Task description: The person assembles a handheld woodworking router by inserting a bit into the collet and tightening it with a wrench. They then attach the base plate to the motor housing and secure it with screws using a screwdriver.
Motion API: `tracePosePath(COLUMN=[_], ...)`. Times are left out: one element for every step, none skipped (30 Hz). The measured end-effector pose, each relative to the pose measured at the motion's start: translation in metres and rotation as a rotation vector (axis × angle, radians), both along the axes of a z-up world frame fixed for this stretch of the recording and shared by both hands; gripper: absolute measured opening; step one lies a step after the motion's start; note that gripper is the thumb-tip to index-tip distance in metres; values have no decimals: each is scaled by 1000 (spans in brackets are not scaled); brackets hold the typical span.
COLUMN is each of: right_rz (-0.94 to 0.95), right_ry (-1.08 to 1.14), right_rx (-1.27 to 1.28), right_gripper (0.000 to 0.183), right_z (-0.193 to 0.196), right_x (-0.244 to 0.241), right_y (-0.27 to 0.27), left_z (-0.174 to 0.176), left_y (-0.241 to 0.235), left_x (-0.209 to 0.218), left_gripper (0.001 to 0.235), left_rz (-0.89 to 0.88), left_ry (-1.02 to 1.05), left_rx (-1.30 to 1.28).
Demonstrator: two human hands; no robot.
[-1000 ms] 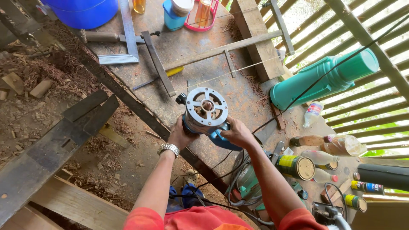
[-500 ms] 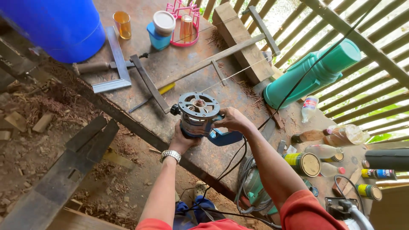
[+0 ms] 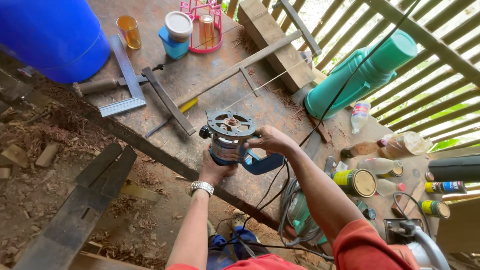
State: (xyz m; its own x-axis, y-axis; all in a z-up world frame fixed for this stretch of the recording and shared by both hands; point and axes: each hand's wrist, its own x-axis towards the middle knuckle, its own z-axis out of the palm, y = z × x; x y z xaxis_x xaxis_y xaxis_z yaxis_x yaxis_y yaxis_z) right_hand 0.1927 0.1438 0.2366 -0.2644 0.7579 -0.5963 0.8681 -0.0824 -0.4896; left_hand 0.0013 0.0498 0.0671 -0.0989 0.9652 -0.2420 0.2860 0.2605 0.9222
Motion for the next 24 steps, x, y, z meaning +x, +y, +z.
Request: tracePosePath(right_rz=[-1,-17,-34,-31,-47,-62,-56,-66,-75,-77,-75,-71,-72,-67,-63,-58,-67,-78,-75,-81,-87,-73,-56,-50], right_ry=[0,0,1,-1,10,22,21,19,18,17,11,5,5,-1,-8,-7,-18,-32,-36,-18,1,1,16,33], right_rx=[3,0,-4,0,4,2,0,4,7,8,7,4,1,7,13,15,30,40,38,47,57,78,105,105], right_gripper=[50,50,50,50,50,50,50,50,50,50,50,50,50,49,49,49,48,47,47,46,45,45,44,44], right_z=[-2,-4,-7,-6,-5,-5,-4,-2,0,2,4,5,3,1,-2,1,3,6,5,3,1,3,6,3], right_x=[1,3,4,5,6,6,5,4,3,2,1,0,1,1,1,-2,-4,-5,-3,0,2,1,-1,0], right_y=[1,0,-1,0,1,0,-3,-5,-5,-7,-8,-10,-8,-7,-6,-7,-7,-9,-10,-16,-23,-14,-5,-8], left_z=[1,2,2,4,6,8,7,8,8,7,6,4,4,4,4,7,10,14,12,9,7,2,-3,-11], left_y=[1,-2,-4,-3,-3,-6,-10,-10,-10,-10,-10,-12,-12,-13,-14,-11,-8,-8,-9,-13,-18,-7,6,4], left_x=[0,2,3,2,2,0,0,-1,-1,0,0,0,1,0,0,-3,-5,-5,-4,-5,-5,-5,-5,-4], left_gripper=[137,139,142,142,137,133,133,129,125,125,125,124,124,123,122,122,120,119,119,120,120,120,121,121], left_rz=[-1,11,22,25,22,21,26,20,13,11,16,22,20,18,16,21,12,1,4,-26,-55,-42,-40,-50], left_ry=[0,20,40,38,28,18,18,19,20,20,30,41,40,26,11,11,-3,-21,-25,-30,-35,-35,-25,-13], left_rx=[3,35,67,70,87,97,95,135,174,174,183,190,187,166,145,147,133,116,113,91,68,90,107,98])
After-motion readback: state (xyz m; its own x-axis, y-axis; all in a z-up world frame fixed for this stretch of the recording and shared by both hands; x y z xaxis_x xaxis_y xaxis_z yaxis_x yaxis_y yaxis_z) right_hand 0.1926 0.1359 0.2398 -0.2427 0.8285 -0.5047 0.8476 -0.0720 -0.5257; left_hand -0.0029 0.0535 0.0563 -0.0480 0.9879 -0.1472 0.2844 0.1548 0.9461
